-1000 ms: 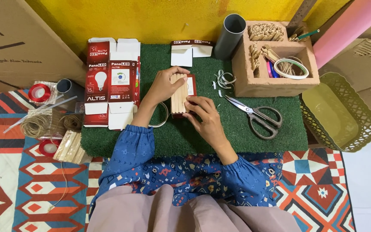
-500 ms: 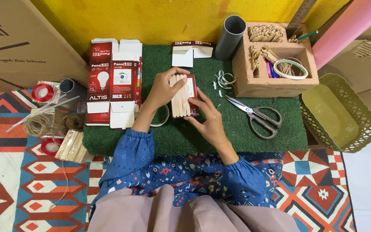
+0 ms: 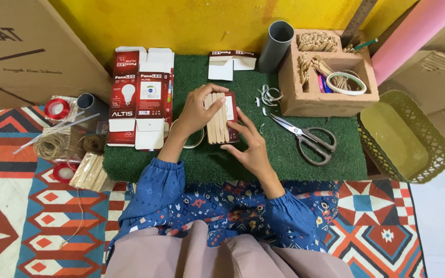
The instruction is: Gluing popsicle sticks onto a cardboard box to create a handcrafted item.
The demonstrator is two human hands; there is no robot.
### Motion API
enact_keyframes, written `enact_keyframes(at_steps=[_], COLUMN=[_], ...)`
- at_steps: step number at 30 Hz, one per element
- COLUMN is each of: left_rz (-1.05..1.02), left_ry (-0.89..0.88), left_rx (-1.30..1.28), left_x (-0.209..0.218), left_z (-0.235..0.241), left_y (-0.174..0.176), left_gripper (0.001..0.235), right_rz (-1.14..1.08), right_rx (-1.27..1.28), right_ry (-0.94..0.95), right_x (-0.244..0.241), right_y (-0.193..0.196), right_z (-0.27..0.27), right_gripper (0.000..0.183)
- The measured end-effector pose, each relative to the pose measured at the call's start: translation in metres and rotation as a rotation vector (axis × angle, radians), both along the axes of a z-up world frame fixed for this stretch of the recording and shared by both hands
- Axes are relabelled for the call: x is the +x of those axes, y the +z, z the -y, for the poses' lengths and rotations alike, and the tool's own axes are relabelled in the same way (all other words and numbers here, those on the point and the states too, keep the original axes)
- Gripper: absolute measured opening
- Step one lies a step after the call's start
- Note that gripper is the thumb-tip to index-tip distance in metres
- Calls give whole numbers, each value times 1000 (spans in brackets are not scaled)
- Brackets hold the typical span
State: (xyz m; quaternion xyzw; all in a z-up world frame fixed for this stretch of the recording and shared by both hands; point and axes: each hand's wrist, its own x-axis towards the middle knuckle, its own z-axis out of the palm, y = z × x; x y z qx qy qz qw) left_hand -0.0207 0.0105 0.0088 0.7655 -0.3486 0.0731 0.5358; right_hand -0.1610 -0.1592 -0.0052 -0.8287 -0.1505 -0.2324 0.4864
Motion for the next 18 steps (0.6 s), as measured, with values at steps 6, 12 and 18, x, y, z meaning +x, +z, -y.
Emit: enact_keyframes(at_steps=[6,12,18], left_rz=[-6,-31,-61], left_ry=[-124,-132,-134], left_rx=[116,149,150], left_x=[-12,-16,-18], left_z=[-12,-10,-10], left_y=[21,27,22], left_gripper=[49,53,61], right_rz=[-29,-28,-80], right_rx=[166,176,111], right_ry=[1,6,33], right_x=[-3,-1,-2], right_y=[-12,-14,-3], right_z=[-8,-7,3], right_gripper=[33,40,52])
